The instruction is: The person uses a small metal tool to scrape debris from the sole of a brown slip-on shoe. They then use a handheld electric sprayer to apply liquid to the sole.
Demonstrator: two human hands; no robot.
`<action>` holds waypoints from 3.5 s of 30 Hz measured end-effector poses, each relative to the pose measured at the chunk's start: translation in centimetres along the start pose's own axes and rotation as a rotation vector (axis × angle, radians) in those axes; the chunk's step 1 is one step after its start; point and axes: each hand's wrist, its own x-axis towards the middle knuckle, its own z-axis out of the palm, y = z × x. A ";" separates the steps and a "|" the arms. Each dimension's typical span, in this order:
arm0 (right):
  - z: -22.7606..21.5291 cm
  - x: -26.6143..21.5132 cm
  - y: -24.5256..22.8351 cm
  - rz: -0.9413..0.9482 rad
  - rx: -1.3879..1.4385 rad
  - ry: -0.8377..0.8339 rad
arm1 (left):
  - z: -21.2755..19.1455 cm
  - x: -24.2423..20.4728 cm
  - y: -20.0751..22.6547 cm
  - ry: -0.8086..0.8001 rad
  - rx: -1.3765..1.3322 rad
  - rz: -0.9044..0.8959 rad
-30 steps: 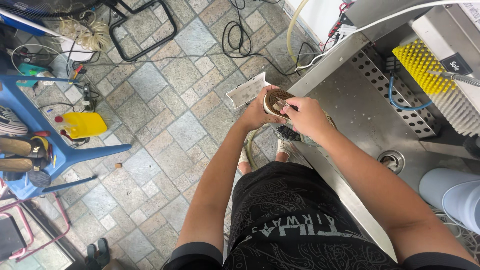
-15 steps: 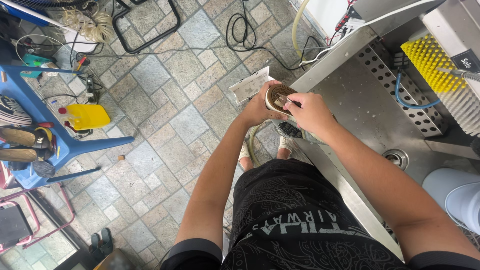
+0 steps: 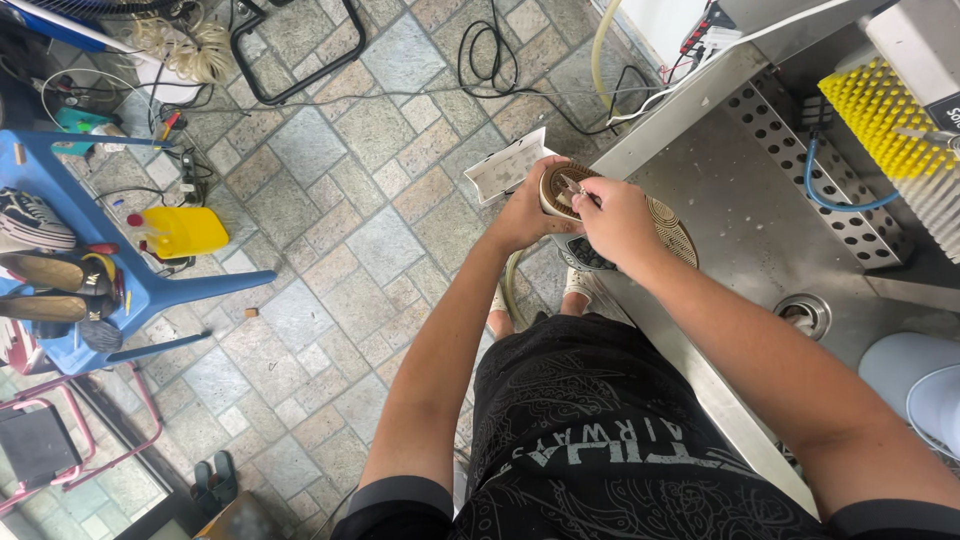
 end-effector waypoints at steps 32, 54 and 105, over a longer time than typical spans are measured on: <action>-2.8 1.7 0.4 0.206 0.191 -0.278 | -0.2 -0.2 -0.5 -0.026 -0.137 -0.014; -4.6 6.8 1.0 -0.694 -0.470 -0.260 | -0.7 0.2 -0.2 -0.061 -0.124 -0.122; -0.1 0.3 4.3 -0.346 0.035 0.358 | -1.5 -2.2 5.3 0.131 0.399 0.248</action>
